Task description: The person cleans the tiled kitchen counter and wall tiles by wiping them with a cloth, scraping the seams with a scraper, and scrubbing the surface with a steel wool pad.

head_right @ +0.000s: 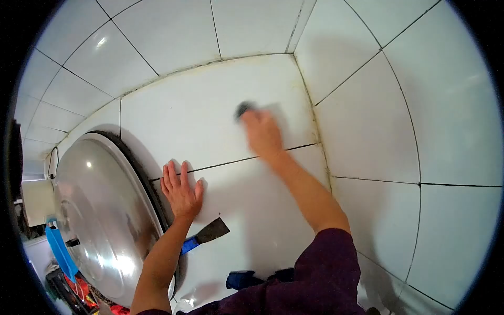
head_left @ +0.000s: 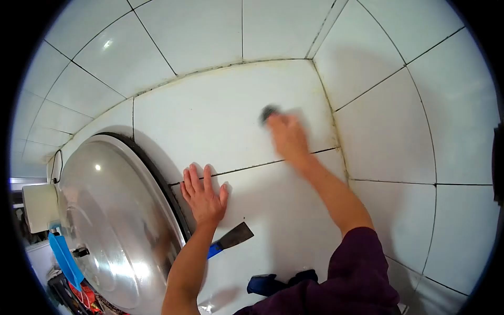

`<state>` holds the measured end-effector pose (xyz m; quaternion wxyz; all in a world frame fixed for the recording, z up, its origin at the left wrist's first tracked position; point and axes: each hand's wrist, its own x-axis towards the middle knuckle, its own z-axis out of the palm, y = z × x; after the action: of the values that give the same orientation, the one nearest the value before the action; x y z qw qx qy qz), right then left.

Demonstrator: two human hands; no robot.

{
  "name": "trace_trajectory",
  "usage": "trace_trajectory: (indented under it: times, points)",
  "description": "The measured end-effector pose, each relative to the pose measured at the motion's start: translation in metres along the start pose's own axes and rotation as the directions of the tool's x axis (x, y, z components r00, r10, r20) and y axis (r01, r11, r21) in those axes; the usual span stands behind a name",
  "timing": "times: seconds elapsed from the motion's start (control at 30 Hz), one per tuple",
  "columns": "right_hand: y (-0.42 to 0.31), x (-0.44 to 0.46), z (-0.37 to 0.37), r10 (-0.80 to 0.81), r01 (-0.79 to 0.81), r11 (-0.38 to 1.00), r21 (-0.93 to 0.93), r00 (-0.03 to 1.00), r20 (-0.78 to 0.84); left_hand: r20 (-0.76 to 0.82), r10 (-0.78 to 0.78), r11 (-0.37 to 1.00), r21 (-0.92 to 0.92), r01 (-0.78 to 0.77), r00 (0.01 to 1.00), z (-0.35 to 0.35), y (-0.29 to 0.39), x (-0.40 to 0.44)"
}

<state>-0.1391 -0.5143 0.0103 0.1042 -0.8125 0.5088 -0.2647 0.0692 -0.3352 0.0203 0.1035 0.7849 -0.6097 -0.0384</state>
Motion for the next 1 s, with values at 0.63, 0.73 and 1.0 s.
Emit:
trace_trajectory:
  times: [0.63, 0.73, 1.0]
  points:
    - [0.113, 0.148, -0.01, 0.183, -0.206, 0.869, -0.449, 0.979, -0.095, 0.036, 0.012, 0.999, 0.044, -0.014, 0.999, 0.001, -0.005, 0.0]
    - [0.098, 0.152, 0.011, 0.003, -0.059, 0.973, -0.224, 0.969, -0.245, 0.016, 0.027, 0.999, 0.039, -0.027, 1.0, 0.005, -0.004, 0.005]
    - [0.033, 0.02, -0.044, -0.08, 0.102, 0.883, -0.458, 0.995, 0.067, -0.058, 0.013, 1.0, 0.015, -0.012, 0.998, 0.003, 0.009, 0.005]
